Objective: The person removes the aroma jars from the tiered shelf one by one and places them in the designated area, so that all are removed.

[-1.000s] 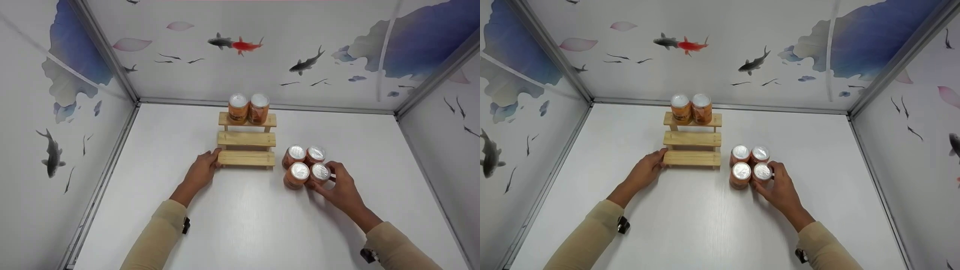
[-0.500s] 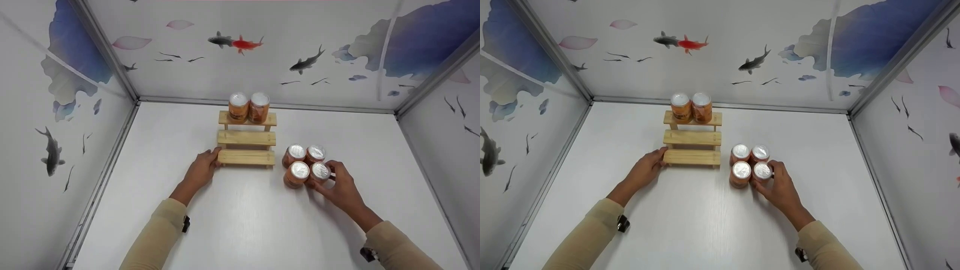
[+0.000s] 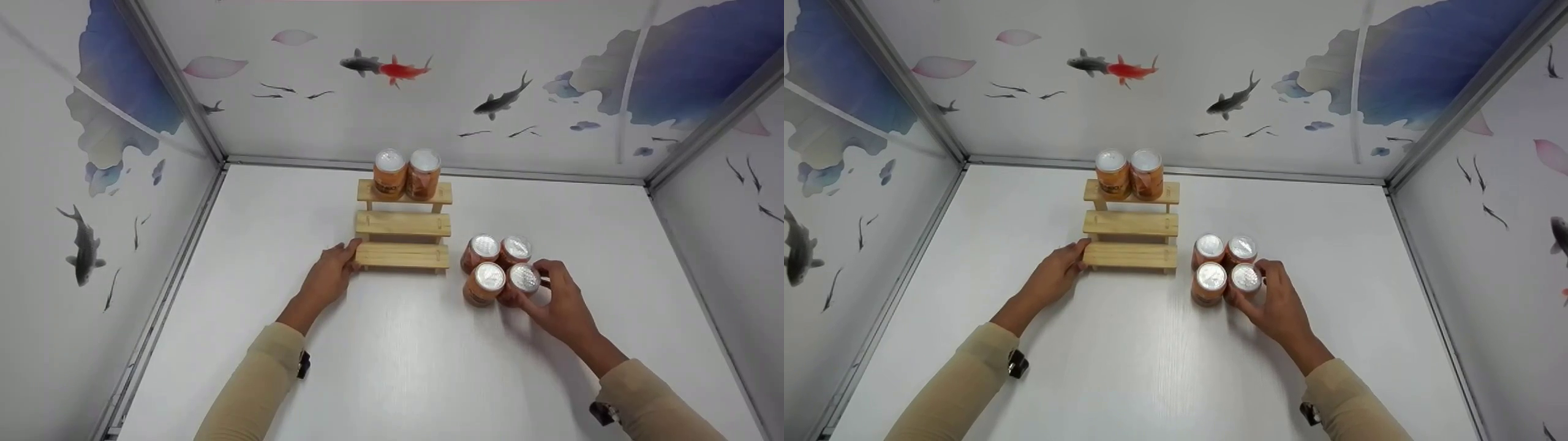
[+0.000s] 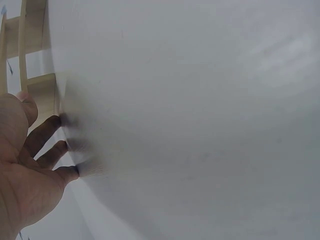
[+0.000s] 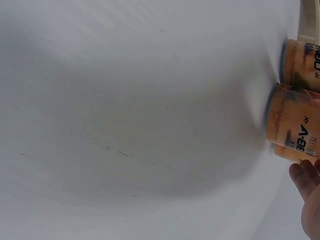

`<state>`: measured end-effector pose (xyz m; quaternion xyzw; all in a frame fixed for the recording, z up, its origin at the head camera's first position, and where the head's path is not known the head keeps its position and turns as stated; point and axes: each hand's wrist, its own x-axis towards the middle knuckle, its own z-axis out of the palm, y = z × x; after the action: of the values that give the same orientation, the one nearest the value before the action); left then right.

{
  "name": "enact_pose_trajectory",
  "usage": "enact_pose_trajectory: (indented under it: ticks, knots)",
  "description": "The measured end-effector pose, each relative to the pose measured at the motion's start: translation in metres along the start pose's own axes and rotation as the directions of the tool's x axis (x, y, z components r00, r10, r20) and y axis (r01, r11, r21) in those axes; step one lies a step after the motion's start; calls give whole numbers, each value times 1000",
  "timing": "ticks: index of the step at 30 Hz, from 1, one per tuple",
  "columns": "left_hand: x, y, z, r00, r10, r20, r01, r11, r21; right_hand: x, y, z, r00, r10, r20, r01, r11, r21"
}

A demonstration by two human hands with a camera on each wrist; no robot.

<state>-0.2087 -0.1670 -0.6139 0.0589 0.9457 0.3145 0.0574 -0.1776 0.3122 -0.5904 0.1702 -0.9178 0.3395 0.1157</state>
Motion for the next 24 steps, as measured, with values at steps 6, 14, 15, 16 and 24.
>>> enact_pose_trajectory:
  ticks: [6,14,15,16,24]
  knots:
    - [0,1,0,1000,-15,2,15,1000,-2,9,-3,-5,997,-48,-53,47,998,-28]
    - [1,-1,1,1000,-6,-5,6,1000,1,37,-11,-19,996,-72,-60,67,995,-79]
    - [1,-1,1,1000,-5,-6,5,1000,1,41,-12,-20,995,-78,-61,72,994,-83]
    - [1,-1,0,1000,-5,-6,5,1000,1,45,-14,-21,995,-84,-61,79,993,-87]
    - [1,-2,2,1000,-25,6,25,1000,6,78,-31,-19,994,-96,-55,91,993,-74]
